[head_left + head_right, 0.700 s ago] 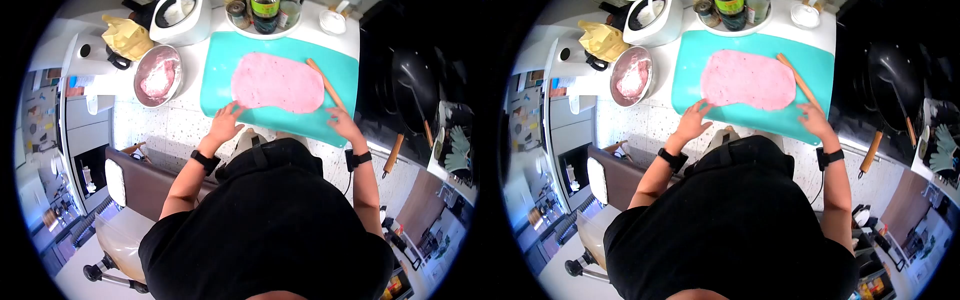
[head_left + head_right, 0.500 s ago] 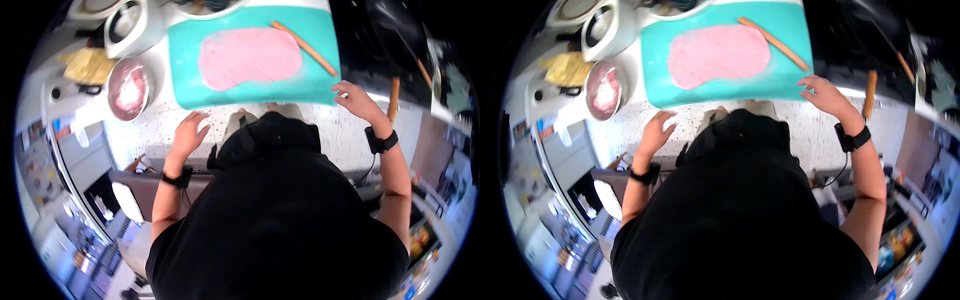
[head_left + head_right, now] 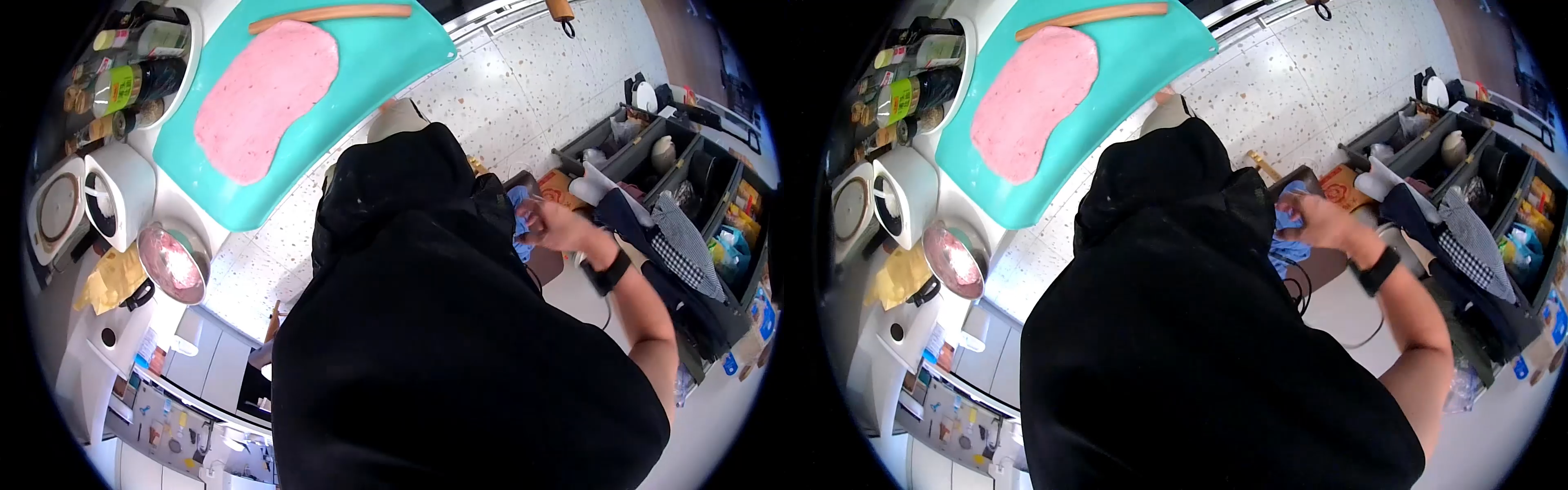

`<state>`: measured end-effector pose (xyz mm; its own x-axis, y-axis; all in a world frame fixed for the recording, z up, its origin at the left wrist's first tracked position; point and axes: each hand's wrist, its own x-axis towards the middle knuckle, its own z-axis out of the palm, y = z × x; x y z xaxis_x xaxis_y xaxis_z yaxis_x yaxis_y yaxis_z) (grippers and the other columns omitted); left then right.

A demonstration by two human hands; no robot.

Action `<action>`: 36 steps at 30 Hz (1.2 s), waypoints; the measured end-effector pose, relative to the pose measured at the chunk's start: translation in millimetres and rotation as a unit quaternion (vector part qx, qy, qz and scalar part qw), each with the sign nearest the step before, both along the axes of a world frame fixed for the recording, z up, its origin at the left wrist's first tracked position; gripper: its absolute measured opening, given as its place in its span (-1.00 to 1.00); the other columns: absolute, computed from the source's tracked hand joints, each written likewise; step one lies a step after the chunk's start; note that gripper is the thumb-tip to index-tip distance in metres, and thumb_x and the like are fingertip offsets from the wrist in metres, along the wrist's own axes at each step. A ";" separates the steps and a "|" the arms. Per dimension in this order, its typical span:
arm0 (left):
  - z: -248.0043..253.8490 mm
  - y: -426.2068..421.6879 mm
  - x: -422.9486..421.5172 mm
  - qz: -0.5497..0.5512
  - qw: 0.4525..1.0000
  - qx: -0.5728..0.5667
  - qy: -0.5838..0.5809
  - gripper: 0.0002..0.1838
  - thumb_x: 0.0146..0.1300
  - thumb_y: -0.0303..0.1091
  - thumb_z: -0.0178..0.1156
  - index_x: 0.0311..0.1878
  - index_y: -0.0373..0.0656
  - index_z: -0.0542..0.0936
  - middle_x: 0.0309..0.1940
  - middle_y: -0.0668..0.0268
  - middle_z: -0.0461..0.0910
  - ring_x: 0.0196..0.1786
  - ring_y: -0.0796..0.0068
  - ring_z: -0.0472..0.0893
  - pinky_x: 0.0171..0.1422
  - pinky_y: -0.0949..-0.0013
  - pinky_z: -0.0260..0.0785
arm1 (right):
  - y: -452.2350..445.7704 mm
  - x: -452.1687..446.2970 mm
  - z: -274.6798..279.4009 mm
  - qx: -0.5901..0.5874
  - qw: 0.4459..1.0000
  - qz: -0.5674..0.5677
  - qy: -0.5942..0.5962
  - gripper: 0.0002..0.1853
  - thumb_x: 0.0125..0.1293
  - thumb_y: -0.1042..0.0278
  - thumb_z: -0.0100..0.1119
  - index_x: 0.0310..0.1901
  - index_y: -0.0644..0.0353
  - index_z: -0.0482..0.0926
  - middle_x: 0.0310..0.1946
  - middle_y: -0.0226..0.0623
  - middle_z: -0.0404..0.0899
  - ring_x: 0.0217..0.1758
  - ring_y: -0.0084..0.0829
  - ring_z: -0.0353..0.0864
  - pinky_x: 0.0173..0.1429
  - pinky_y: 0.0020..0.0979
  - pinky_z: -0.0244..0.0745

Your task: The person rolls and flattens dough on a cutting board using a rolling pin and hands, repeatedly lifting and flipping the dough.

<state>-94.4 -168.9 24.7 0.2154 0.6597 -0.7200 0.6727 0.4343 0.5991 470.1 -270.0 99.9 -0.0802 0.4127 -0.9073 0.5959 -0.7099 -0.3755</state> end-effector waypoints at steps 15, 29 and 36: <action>84.6 75.1 94.3 -0.250 0.960 0.113 0.048 -0.83 0.32 -0.27 0.20 -0.18 -0.17 0.54 -0.41 0.02 0.61 -0.31 -0.09 0.67 -0.20 0.12 0.48 | 67.6 -54.9 22.0 0.325 0.933 0.116 -0.101 -0.87 0.34 0.38 0.19 -0.18 0.22 0.49 -0.32 -0.05 0.58 -0.21 0.05 0.64 -0.14 -0.06 0.55; 43.5 -32.3 24.1 -0.123 0.986 0.107 0.017 -0.91 0.39 -0.44 0.10 -0.09 -0.13 0.55 -0.19 0.19 0.64 -0.10 0.13 0.70 -0.08 0.29 0.50 | 192.2 -90.6 39.9 0.441 0.834 0.331 -0.010 -0.89 0.26 0.42 0.20 -0.27 0.23 0.49 -0.37 -0.13 0.59 -0.26 -0.06 0.69 -0.17 -0.10 0.61; 46.3 -26.6 18.0 -0.091 0.995 0.046 0.019 -0.91 0.38 -0.46 0.12 -0.10 -0.13 0.56 -0.20 0.25 0.63 -0.12 0.22 0.68 -0.06 0.33 0.48 | 244.8 -111.4 50.7 0.347 0.825 0.442 0.053 -0.88 0.35 0.32 0.18 -0.26 0.18 0.55 -0.37 -0.15 0.63 -0.25 -0.07 0.69 -0.16 -0.07 0.61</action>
<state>-76.4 -195.5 71.0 0.3111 0.6762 -0.6678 0.7588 0.2464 0.6030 358.7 -25.2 150.6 -0.6931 0.5674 -0.4445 0.7025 0.3938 -0.5927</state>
